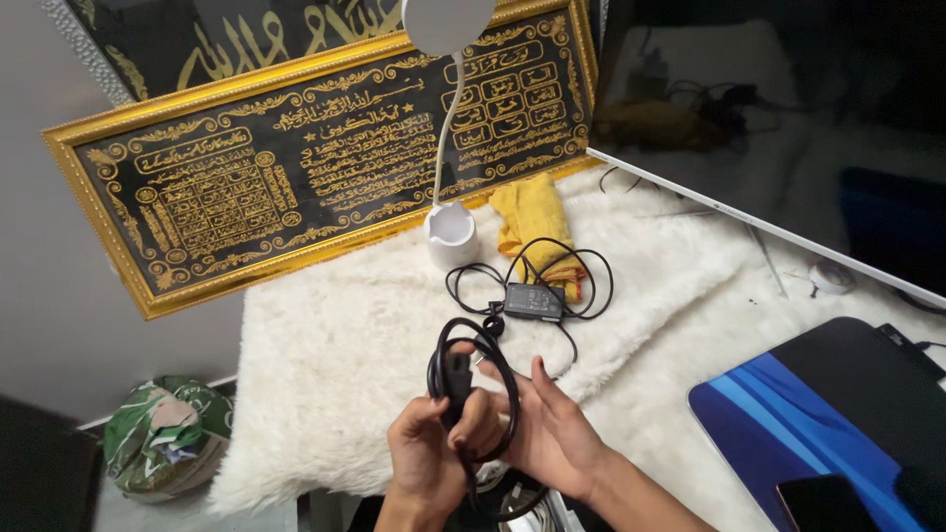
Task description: The person coils a black power cable and places it on a white fluffy surface. They then open a drawer, retrieve a white charger and cable, and place them inside the drawer among other items.
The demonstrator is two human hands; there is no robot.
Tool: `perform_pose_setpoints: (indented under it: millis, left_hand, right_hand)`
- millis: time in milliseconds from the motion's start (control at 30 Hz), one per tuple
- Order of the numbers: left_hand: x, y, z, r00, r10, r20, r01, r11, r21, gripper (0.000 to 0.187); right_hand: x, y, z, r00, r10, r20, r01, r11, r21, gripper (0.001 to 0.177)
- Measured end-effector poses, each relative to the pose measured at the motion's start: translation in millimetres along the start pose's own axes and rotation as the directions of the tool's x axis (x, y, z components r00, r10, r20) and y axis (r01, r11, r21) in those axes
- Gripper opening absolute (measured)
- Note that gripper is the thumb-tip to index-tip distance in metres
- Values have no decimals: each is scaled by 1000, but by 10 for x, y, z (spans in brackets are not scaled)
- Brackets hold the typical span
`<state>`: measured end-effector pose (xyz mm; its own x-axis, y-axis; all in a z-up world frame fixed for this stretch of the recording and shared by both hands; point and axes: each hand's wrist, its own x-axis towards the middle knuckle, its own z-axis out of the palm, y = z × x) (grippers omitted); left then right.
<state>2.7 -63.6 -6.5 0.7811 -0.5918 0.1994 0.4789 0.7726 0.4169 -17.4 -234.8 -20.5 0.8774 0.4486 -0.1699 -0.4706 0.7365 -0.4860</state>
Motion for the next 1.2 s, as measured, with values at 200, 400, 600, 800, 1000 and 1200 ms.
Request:
perform_pose_setpoints:
  millis: [200, 400, 600, 800, 1000, 1200]
  left_hand:
    - [-78, 82, -59, 979, 38, -198, -27, 998, 59, 47]
    - [4, 47, 3, 953, 58, -297, 7, 977, 215, 53]
    - [33, 54, 40, 851, 65, -521, 132, 934, 333, 54]
    - [37, 35, 14, 882, 33, -470, 89, 968, 235, 50]
    - [50, -64, -13, 898, 105, -427, 51, 939, 339, 51]
    - [124, -242, -39, 817, 126, -562, 87, 938, 336, 36]
  right_hand:
    - [53, 90, -85, 974, -215, -70, 215, 977, -3, 46]
    - [73, 194, -40, 897, -409, -170, 351, 890, -291, 60]
    - [39, 138, 4, 887, -401, -229, 265, 848, -458, 58]
    - [19, 47, 30, 884, -392, -254, 257, 862, -437, 61]
    - [46, 107, -40, 832, -505, -228, 329, 781, -531, 56]
    - [151, 128, -90, 748, -621, -233, 373, 685, -626, 45]
